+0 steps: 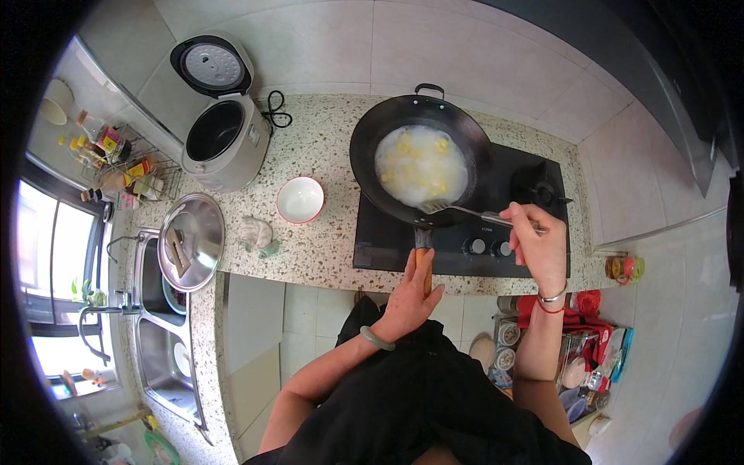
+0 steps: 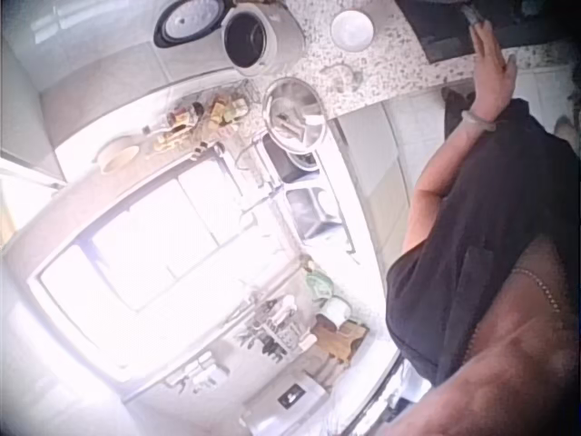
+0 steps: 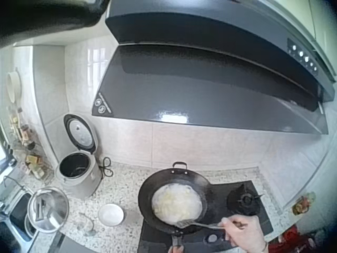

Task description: The person adds a spoonful of white powder to a wok containing boiling liquid and yellow solids. They then retrieve a small bowl from a drawer and place it on the counter. The person uses a spatula to stir the contents of the wok, which appears to be eggs cooking in a boiling broth.

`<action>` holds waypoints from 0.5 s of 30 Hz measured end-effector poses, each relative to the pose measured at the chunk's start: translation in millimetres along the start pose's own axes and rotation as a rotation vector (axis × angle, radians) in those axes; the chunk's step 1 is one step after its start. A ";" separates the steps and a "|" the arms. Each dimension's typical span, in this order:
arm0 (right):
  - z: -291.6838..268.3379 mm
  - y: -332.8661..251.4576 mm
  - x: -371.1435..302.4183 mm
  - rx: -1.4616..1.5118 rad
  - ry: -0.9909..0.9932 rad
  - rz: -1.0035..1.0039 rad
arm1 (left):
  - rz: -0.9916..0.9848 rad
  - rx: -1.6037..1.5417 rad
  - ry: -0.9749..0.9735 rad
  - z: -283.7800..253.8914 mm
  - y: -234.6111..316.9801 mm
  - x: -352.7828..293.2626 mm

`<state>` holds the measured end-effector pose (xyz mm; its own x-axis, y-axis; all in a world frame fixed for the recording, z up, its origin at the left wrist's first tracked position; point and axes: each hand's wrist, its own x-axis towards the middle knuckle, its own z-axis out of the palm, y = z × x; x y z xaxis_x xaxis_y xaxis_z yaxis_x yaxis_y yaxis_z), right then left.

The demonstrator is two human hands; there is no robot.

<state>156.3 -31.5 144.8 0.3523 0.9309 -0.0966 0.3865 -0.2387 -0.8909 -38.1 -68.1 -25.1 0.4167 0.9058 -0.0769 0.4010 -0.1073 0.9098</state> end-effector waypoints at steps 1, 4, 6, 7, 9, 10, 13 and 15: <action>2.4 1.8 1.3 0.020 -0.009 0.002 | -0.008 -0.009 -0.006 -0.8 1.5 -0.1; 10.8 5.6 4.1 0.113 -0.038 0.027 | -0.032 -0.009 -0.023 -2.3 3.6 0.2; 16.4 7.6 5.4 0.130 -0.052 0.015 | -0.034 -0.005 -0.022 -2.1 3.7 0.4; 18.9 8.7 6.3 0.138 -0.059 0.009 | -0.035 -0.003 -0.021 -1.9 3.7 0.5; 24.1 10.9 9.4 0.153 -0.061 0.021 | -0.037 0.001 -0.019 -1.9 4.2 0.2; 27.2 11.7 10.7 0.170 -0.062 0.017 | -0.037 0.003 -0.018 -1.9 4.4 0.0; 34.5 14.8 15.6 0.191 -0.065 0.016 | 0.002 0.036 0.008 1.0 0.6 0.7; 39.9 16.8 19.2 0.205 -0.068 0.015 | 0.015 0.035 0.019 1.8 -0.8 0.4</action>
<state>135.5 -6.6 110.3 0.2954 0.9459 -0.1344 0.1976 -0.1981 -0.9601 -36.7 -68.4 -26.6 0.4073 0.9116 -0.0552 0.4231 -0.1348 0.8960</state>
